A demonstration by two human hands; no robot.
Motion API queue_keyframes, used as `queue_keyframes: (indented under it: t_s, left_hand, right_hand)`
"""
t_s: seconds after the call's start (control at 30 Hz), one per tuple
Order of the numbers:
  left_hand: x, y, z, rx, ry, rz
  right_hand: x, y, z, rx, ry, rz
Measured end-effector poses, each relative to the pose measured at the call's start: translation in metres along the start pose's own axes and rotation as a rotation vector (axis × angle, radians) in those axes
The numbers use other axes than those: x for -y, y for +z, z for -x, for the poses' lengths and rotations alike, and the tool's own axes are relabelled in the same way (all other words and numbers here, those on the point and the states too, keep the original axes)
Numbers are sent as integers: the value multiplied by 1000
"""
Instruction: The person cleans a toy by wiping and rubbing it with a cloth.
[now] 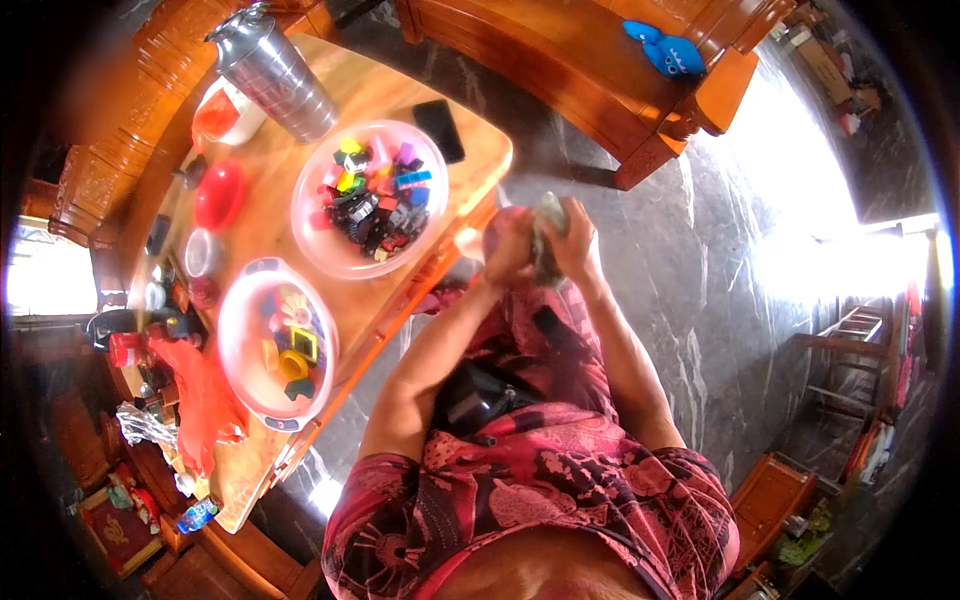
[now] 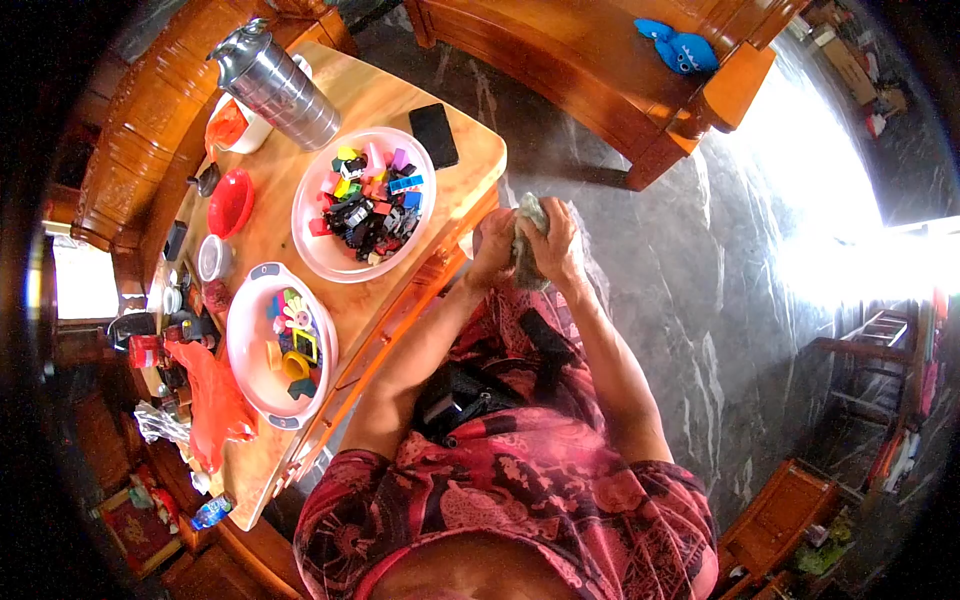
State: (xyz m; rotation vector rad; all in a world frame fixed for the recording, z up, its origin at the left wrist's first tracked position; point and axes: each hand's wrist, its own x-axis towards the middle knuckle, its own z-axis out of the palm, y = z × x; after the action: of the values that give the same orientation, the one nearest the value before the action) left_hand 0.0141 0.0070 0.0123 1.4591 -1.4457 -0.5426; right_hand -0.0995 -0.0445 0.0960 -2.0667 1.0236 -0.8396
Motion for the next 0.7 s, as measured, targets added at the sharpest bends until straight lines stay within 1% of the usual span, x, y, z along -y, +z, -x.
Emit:
queue_keyframes:
  t_s: [0.07,0.1,0.17,0.2,0.27,0.3,0.33,0.37,0.4,0.47,0.5,0.57,0.6,0.67,0.7]
  left_hand:
    - [-2,-1,-1,-58,165,-235]
    - [-6,0,-2,-58,167,-236]
    - [-15,4,-3,-156,-201,529]
    - [-19,5,-4,-156,-199,529]
    - [-26,4,-4,-122,-406,1118]
    - [-3,16,-3,-121,-405,1117]
    - [40,35,0,-96,-407,903]
    - [63,45,2,-71,-407,688]
    - [54,40,1,-70,-406,688]
    - [38,29,0,-17,-281,618]
    - [37,29,0,1,-239,596]
    - [68,48,2,-80,-456,1442]
    - [72,47,1,-84,-456,1442]
    - [80,44,1,2,-594,1755]
    - [67,39,2,3,-595,1757]
  right_hand:
    - [-4,3,-2,-36,8,17]
    - [-3,2,-4,-39,7,17]
    - [-2,0,-9,21,51,72]
    - [-2,0,-11,20,51,72]
    - [-2,0,-16,52,170,134]
    - [-2,-1,-18,51,169,133]
    - [-2,-2,-20,76,177,147]
    - [-1,-3,-21,102,185,161]
    - [2,-2,-20,100,185,160]
    - [9,1,-16,7,78,250]
    - [9,2,-15,6,78,251]
    - [10,3,-9,34,37,286]
    - [22,-1,-6,72,97,266]
    - [25,0,3,67,83,260]
    - [26,0,7,59,70,255]
